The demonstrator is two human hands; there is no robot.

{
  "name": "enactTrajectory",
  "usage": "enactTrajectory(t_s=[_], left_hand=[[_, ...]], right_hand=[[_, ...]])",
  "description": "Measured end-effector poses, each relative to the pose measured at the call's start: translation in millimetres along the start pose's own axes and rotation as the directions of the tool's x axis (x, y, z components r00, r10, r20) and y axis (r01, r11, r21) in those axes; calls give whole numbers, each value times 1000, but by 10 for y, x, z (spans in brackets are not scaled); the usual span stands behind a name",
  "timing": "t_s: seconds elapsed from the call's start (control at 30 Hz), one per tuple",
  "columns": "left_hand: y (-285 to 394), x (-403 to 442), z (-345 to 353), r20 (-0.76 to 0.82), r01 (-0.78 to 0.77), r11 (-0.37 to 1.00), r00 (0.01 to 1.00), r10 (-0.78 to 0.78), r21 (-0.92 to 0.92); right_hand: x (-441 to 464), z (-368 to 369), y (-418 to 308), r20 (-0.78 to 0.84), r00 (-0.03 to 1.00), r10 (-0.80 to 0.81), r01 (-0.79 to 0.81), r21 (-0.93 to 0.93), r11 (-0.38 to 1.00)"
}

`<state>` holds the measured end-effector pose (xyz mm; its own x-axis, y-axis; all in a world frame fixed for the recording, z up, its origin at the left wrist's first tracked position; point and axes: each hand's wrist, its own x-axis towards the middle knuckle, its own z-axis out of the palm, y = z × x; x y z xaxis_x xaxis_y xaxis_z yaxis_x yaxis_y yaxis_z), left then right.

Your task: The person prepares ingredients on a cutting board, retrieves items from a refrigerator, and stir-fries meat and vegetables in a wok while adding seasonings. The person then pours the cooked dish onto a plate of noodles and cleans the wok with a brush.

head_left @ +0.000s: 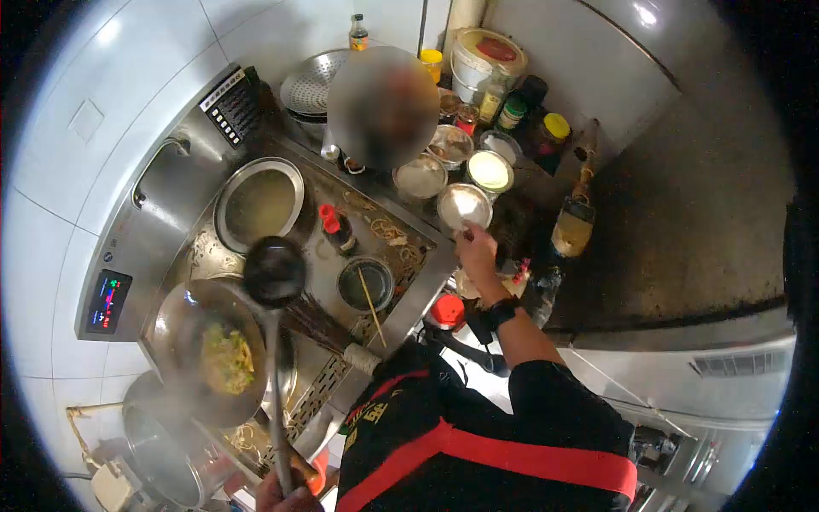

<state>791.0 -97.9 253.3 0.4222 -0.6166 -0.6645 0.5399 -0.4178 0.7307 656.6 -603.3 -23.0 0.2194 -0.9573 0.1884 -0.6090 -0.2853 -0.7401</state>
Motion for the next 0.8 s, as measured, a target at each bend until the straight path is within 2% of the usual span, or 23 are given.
enactTrajectory(t_s=[0.03,0.07,0.1,0.13,0.17,0.23,0.27,0.3,0.33,0.37,0.43,0.57,0.63,0.67,0.73,0.8], left_hand=[[150,126,151,91,104,994,990,-106,29],[254,271,278,85,108,994,990,-110,28],[330,441,386,73,189,970,977,-201,151],[392,611,461,52,265,925,956,-289,272],[452,780,518,49,269,923,955,-293,274],[478,1132,615,193,286,907,915,-355,309],[388,1290,610,189,293,906,914,-359,306],[271,1459,594,208,227,896,923,-323,382],[204,1596,589,233,155,876,930,-286,456],[192,1706,610,231,158,875,929,-289,458],[211,1890,679,269,184,876,905,-328,447],[389,1958,834,213,204,866,920,-329,456],[439,1990,850,176,188,847,934,-311,496],[457,1978,852,173,198,845,931,-320,497],[499,1953,855,155,187,862,944,-290,471],[565,1945,861,144,221,866,939,-314,448]], right_hand=[[132,55,37,-58,994,-93,91,-33,995],[236,-65,-149,-92,981,-170,161,-95,982],[322,-215,-293,-86,983,-165,157,-94,983],[410,-373,-420,78,984,-161,175,-257,950],[489,-530,-590,236,963,-129,218,-404,889],[605,-752,-929,310,940,-145,284,-472,834],[649,-776,-986,268,933,-239,338,-429,838],[683,-758,-992,219,919,-327,390,-385,836],[765,-675,-1003,103,916,-387,401,-246,883],[877,-500,-966,104,917,-384,398,-245,884],[1070,-58,-817,28,938,-345,346,-36,938],[1108,383,-634,142,921,-363,353,93,931],[1062,571,-417,238,942,-238,187,218,958],[1012,520,-431,246,941,-231,179,217,960],[970,341,-546,413,910,31,-168,300,939],[1031,402,-261,392,917,66,-223,369,903]])
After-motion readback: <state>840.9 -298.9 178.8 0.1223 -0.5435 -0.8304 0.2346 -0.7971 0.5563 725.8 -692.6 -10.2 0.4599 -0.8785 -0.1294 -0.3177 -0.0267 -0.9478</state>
